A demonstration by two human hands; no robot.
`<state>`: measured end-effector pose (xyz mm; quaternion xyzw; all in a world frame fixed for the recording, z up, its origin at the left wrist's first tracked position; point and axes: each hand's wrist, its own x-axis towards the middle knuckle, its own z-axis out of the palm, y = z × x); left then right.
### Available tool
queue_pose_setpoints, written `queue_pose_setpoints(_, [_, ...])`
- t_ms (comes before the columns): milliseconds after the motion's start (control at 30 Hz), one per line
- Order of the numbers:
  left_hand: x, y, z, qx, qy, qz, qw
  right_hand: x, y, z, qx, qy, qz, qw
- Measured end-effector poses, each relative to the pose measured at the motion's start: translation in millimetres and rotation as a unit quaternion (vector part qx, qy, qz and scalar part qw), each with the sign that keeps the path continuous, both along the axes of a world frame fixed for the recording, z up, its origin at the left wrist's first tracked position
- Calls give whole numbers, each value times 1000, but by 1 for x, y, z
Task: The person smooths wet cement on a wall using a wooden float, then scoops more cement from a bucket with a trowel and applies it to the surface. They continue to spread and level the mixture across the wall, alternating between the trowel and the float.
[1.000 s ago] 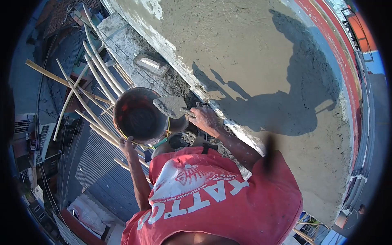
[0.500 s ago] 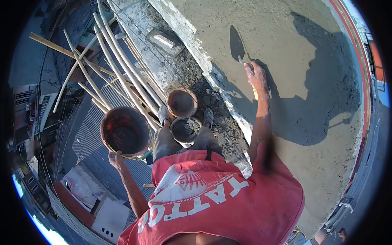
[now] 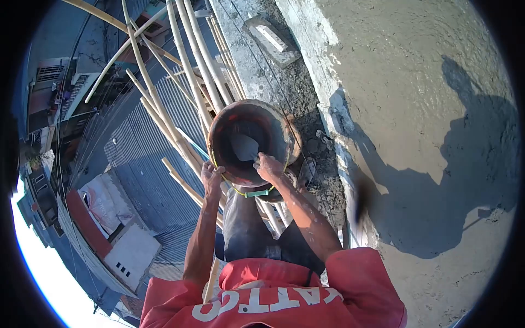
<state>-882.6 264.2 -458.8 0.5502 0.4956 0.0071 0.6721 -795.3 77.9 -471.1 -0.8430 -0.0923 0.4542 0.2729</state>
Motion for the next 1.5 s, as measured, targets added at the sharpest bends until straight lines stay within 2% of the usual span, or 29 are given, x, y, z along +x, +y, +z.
queue_pose_setpoints(133, [27, 28, -53, -25, 39, 24, 999, -3, 9, -35, 29, -170, -107, 979])
queue_pose_setpoints(200, [39, 54, -99, -18, 46, 32, 998, -7, -13, -32, 115, -243, -216, 939])
queue_pose_setpoints(300, [49, 91, -155, -9, 72, 61, 995, -43, -62, -37, 84, -109, -313, 940])
queue_pose_setpoints(333, [55, 104, -180, -2, 63, 75, 995, -59, -81, -44, 48, -162, -241, 956])
queue_pose_setpoints(367, [67, 115, -201, 0, 62, 78, 995, -87, -102, -65, 44, -104, -269, 956])
queue_pose_setpoints(433, [74, 135, -236, -10, 28, 81, 996, -117, -130, -80, 3, -51, -217, 975])
queue_pose_setpoints(467, [84, 148, -256, -8, 26, 81, 996, -121, -136, -85, 5, -52, -217, 975])
queue_pose_setpoints(533, [83, 168, -293, 2, 51, 94, 994, -134, -150, -86, -32, -112, -134, 984])
queue_pose_setpoints(567, [81, 178, -309, 0, 49, 86, 995, -139, -155, -95, -45, -55, -184, 980])
queue_pose_setpoints(800, [73, 206, -386, -39, 51, 53, 997, -111, -167, -149, -98, -19, -278, 955])
queue_pose_setpoints(867, [58, 205, -404, 12, 140, 47, 989, -114, -171, -162, -91, -18, -291, 952])
queue_pose_setpoints(933, [62, 191, -390, 29, 165, 28, 986, -110, -167, -165, -22, -30, -304, 952])
queue_pose_setpoints(967, [70, 187, -387, 28, 175, 14, 984, -105, -163, -166, -52, 23, -296, 954])
queue_pose_setpoints(1033, [74, 181, -393, 20, 185, -4, 982, -109, -154, -174, -19, 25, -306, 952])
queue_pose_setpoints(1100, [76, 184, -398, 81, 178, 6, 981, -112, -146, -184, 11, 30, -315, 949])
queue_pose_setpoints(1133, [77, 181, -397, 80, 176, 4, 981, -108, -139, -188, 15, 11, -282, 959])
queue_pose_setpoints(1200, [85, 178, -395, 157, 209, 21, 965, -93, -129, -193, 22, -19, -251, 967])
queue_pose_setpoints(1267, [83, 175, -388, 146, 185, 25, 972, -69, -118, -179, -24, 18, -215, 976])
queue_pose_setpoints(1300, [85, 173, -384, 153, 201, 29, 967, -60, -106, -173, 27, -46, -304, 951])
queue_pose_setpoints(1333, [86, 171, -379, 160, 217, 32, 962, -58, -107, -175, 60, -118, -321, 938])
queue_pose_setpoints(1367, [86, 175, -375, 160, 255, -20, 953, -50, -105, -172, 88, -134, -402, 902])
queue_pose_setpoints(1400, [81, 173, -371, 178, 268, -14, 947, -37, -103, -166, 117, -151, -478, 857])
queue_pose_setpoints(1433, [69, 174, -384, 199, 183, 43, 962, -18, -107, -165, 124, -223, -476, 842])
queue_pose_setpoints(1467, [72, 158, -363, 215, 161, 45, 962, 2, -111, -167, 128, -292, -474, 821])
queue_pose_setpoints(1500, [66, 151, -354, 291, 185, 4, 939, 23, -116, -172, 137, -306, -496, 801])
